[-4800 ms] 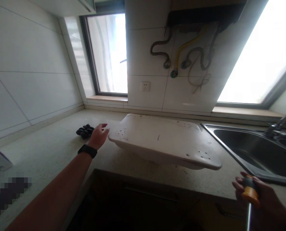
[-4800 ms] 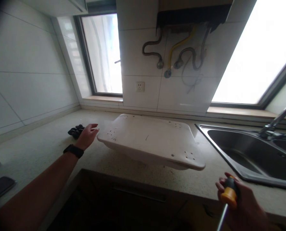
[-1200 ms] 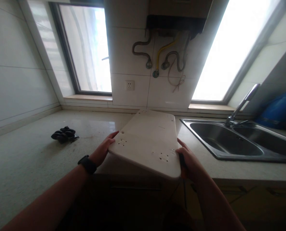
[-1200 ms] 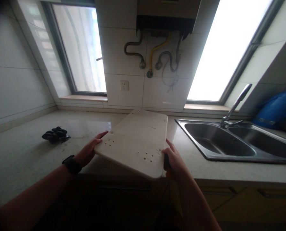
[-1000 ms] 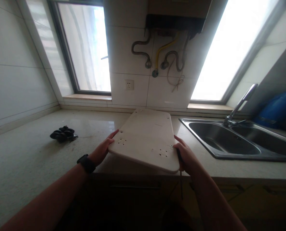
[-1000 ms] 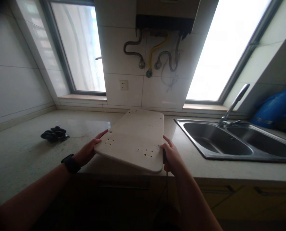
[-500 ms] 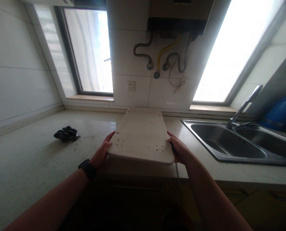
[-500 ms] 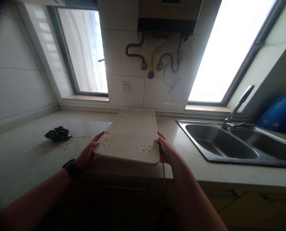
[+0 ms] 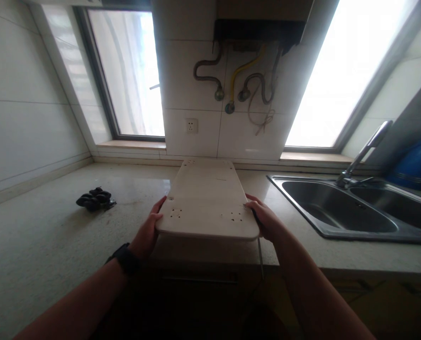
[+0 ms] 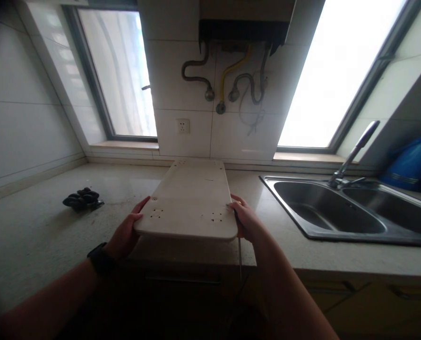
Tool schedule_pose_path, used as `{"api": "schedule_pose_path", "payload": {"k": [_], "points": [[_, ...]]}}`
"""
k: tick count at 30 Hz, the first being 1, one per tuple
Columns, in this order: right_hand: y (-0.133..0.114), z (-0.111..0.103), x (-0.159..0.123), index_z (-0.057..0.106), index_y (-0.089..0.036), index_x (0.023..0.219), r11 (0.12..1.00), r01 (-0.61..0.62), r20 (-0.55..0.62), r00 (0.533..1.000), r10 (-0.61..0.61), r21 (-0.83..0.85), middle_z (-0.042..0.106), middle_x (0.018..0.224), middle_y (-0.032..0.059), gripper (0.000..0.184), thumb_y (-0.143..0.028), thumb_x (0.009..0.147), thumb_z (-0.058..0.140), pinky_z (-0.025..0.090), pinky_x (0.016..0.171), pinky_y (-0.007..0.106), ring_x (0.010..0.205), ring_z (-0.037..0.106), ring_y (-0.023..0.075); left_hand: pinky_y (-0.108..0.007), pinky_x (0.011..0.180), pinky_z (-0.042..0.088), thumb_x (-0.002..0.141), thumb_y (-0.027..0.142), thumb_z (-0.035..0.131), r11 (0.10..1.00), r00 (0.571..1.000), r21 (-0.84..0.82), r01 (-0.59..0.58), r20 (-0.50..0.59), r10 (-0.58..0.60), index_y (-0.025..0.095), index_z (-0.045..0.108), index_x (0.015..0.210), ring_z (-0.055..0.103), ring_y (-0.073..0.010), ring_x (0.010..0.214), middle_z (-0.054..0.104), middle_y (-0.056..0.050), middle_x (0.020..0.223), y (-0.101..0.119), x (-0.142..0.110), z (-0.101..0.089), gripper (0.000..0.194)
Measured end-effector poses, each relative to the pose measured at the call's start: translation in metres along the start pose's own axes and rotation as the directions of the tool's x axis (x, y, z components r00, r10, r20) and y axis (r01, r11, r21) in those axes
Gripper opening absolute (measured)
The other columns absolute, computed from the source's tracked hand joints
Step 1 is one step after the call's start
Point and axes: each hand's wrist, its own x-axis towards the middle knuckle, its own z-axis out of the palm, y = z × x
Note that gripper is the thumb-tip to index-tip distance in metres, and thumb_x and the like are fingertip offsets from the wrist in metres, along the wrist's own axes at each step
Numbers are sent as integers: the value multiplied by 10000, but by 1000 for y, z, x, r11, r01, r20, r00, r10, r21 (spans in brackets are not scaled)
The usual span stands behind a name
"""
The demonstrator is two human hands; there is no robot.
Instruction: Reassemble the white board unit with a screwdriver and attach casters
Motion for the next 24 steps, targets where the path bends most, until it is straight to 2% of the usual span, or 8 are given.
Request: {"api": "schedule_pose_path", "payload": {"k": [7, 9, 12, 15, 17, 19, 21, 24], "points": [[-5, 1, -4, 646, -188, 1244, 999, 22, -37, 999, -21, 25, 688, 844, 77, 437, -253, 816, 705, 496, 432, 256, 590, 622, 168, -573, 1276, 227, 955, 391, 451, 999, 1000, 39, -20, 15, 20, 259, 430, 1546, 313, -338, 1540, 442, -63, 1621, -4, 5, -6, 607], [-9, -5, -6, 648, -193, 1226, 998, 37, -57, 998, -34, 52, 672, 780, 49, 482, -232, 762, 772, 440, 377, 226, 520, 577, 145, -577, 1265, 253, 957, 408, 452, 999, 999, 40, -17, 30, 16, 268, 413, 1553, 347, -341, 1522, 438, -66, 1622, -2, 4, -6, 613], [-20, -26, -5, 634, -201, 1212, 982, 98, -123, 989, -78, 162, 655, 760, 6, 548, -152, 690, 794, 338, 332, 163, 442, 467, 75, -573, 1242, 302, 962, 441, 450, 999, 999, 41, -2, 53, 0, 281, 380, 1566, 403, -347, 1486, 417, -64, 1635, 2, 3, -4, 629], [-33, -60, 5, 643, -133, 1010, 923, 186, -250, 963, -103, 336, 640, 807, 32, 281, -151, 730, 653, 408, 399, 137, 501, 487, 50, -548, 1236, 315, 953, 456, 466, 996, 998, 89, -17, 55, 12, 260, 383, 1558, 405, -349, 1477, 407, -74, 1637, 6, 2, -3, 642], [-35, -85, 14, 579, -161, 875, 861, 276, -389, 916, -100, 427, 582, 781, 8, 113, -191, 770, 550, 499, 497, 153, 581, 548, 67, -542, 1241, 302, 949, 468, 475, 994, 998, 106, -30, 52, 25, 253, 391, 1548, 403, -348, 1474, 409, -82, 1631, 5, 3, -4, 643], [-30, -108, 24, 470, -207, 811, 800, 384, -561, 825, -72, 461, 517, 760, -24, 36, -242, 807, 465, 526, 520, 186, 592, 548, 78, -549, 1243, 290, 948, 481, 478, 993, 998, 115, -34, 49, 29, 254, 393, 1542, 403, -349, 1473, 412, -87, 1627, 4, 4, -4, 642], [-18, -127, 32, 452, -228, 843, 776, 429, -687, 726, 7, 461, 490, 773, -33, 46, -265, 819, 462, 502, 472, 207, 576, 538, 94, -556, 1240, 287, 950, 492, 472, 992, 998, 124, -35, 47, 30, 255, 390, 1541, 400, -349, 1473, 409, -90, 1626, 4, 4, -4, 642], [2, -142, 41, 449, -233, 851, 780, 416, -750, 654, 102, 468, 461, 752, -27, 62, -295, 850, 456, 421, 393, 211, 519, 488, 104, -555, 1224, 317, 957, 501, 451, 993, 998, 114, -30, 50, 24, 265, 384, 1542, 410, -349, 1466, 406, -85, 1628, 4, 3, -3, 634]]}}
